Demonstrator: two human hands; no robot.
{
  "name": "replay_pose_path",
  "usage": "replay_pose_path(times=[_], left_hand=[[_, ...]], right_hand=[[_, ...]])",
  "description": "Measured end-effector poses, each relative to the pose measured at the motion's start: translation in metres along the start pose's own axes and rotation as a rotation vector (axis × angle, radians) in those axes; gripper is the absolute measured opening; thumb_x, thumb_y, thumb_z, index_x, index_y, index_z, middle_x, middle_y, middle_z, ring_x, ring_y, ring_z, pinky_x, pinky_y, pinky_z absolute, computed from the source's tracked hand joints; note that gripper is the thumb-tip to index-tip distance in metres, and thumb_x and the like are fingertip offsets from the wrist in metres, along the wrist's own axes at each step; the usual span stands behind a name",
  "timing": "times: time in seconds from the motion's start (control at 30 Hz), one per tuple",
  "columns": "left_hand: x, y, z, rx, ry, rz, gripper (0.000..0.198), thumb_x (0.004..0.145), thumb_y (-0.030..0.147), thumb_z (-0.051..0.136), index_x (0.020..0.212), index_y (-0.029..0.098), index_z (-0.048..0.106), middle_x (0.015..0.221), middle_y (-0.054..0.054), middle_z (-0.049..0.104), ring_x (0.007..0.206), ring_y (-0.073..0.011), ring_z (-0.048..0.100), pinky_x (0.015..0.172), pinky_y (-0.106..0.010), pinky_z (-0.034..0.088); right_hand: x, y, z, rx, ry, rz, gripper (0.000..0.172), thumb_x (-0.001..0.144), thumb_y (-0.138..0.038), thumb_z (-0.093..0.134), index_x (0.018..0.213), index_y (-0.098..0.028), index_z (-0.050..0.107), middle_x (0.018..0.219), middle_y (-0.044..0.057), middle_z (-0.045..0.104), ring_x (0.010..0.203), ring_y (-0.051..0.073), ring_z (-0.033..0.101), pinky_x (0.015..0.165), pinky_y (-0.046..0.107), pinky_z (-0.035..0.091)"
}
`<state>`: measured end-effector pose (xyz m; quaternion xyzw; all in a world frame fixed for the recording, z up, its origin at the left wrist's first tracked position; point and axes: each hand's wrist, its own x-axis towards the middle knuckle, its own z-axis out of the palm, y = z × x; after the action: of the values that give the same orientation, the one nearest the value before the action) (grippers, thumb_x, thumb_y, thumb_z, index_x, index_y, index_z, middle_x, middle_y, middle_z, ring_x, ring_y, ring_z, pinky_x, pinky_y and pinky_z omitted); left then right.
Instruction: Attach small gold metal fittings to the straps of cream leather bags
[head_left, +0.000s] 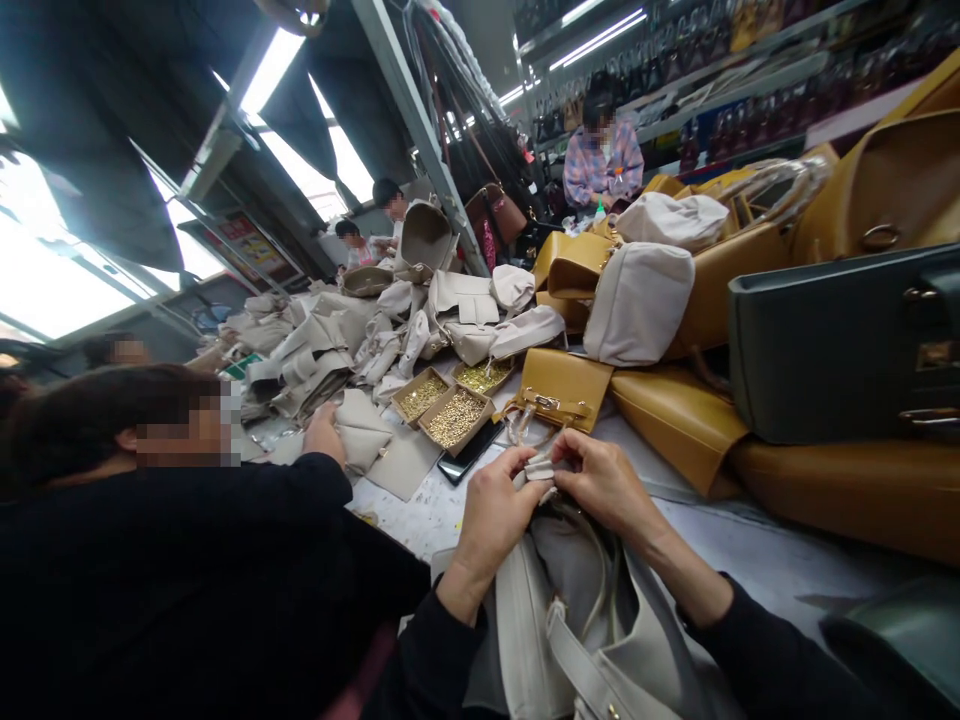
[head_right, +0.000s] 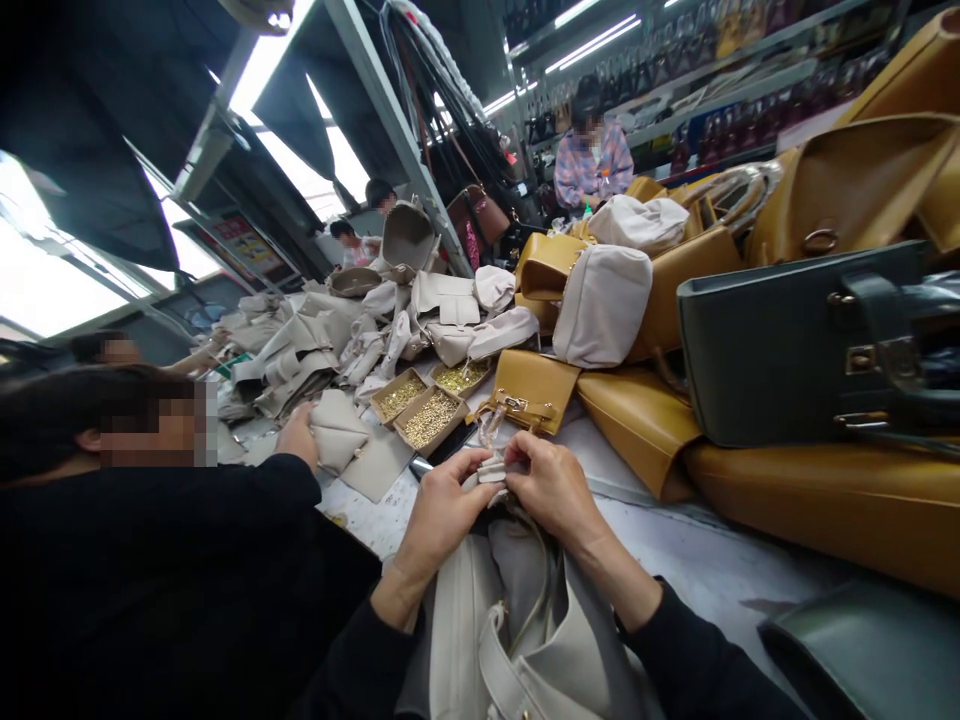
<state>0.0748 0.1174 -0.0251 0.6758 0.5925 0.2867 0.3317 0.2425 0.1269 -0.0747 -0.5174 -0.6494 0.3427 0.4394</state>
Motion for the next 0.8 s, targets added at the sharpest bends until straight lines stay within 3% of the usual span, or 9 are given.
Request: replay_pose_path(times=[0.23, 0.43, 0.57, 0.67, 0.8], left_hand=[[0.011, 0.001, -0.002, 0.097, -0.011, 0.080, 0.017, 0.083, 0.022, 0.071, 0.099, 0.023, 0.078, 0.094, -0.001, 0.080, 0.090, -0.0204, 0.073, 0.083, -0.027, 0.053], [0.013, 0.001, -0.004, 0.201, -0.010, 0.111, 0.022, 0.085, 0.018, 0.068, 0.104, 0.024, 0.077, 0.098, 0.000, 0.080, 0.090, -0.0196, 0.073, 0.086, -0.027, 0.052], [0.014, 0.000, -0.010, 0.235, -0.069, 0.149, 0.022, 0.085, 0.016, 0.068, 0.103, 0.023, 0.075, 0.097, 0.001, 0.079, 0.089, -0.0185, 0.072, 0.083, -0.026, 0.051], [0.014, 0.000, -0.016, 0.244, -0.150, 0.210, 0.017, 0.087, 0.017, 0.069, 0.102, 0.023, 0.073, 0.095, 0.001, 0.078, 0.087, -0.0171, 0.071, 0.081, -0.025, 0.050], [0.012, -0.002, -0.024, 0.293, -0.259, 0.350, 0.018, 0.090, 0.016, 0.068, 0.107, 0.023, 0.071, 0.100, 0.000, 0.078, 0.090, -0.0174, 0.072, 0.081, -0.025, 0.050]], right_hand=[[0.001, -0.001, -0.005, 0.044, -0.007, -0.011, 0.008, 0.084, -0.014, 0.066, 0.083, -0.022, 0.063, 0.078, -0.003, 0.069, 0.070, 0.017, 0.060, 0.064, 0.026, 0.037], [0.000, 0.006, -0.002, -0.051, 0.023, -0.114, 0.021, 0.086, -0.006, 0.066, 0.098, -0.024, 0.071, 0.089, 0.002, 0.067, 0.090, 0.021, 0.061, 0.078, 0.029, 0.044], [0.004, 0.012, -0.002, -0.036, -0.011, -0.143, 0.028, 0.085, -0.003, 0.068, 0.102, -0.025, 0.075, 0.092, 0.004, 0.063, 0.098, 0.023, 0.058, 0.083, 0.032, 0.045], [0.009, 0.017, -0.005, 0.056, -0.084, -0.135, 0.027, 0.080, -0.001, 0.070, 0.096, -0.023, 0.074, 0.093, 0.003, 0.062, 0.097, 0.022, 0.057, 0.086, 0.033, 0.043], [0.016, 0.027, -0.007, 0.343, -0.270, -0.082, 0.020, 0.075, -0.006, 0.072, 0.088, -0.021, 0.070, 0.089, 0.001, 0.060, 0.092, 0.021, 0.054, 0.083, 0.031, 0.040]])
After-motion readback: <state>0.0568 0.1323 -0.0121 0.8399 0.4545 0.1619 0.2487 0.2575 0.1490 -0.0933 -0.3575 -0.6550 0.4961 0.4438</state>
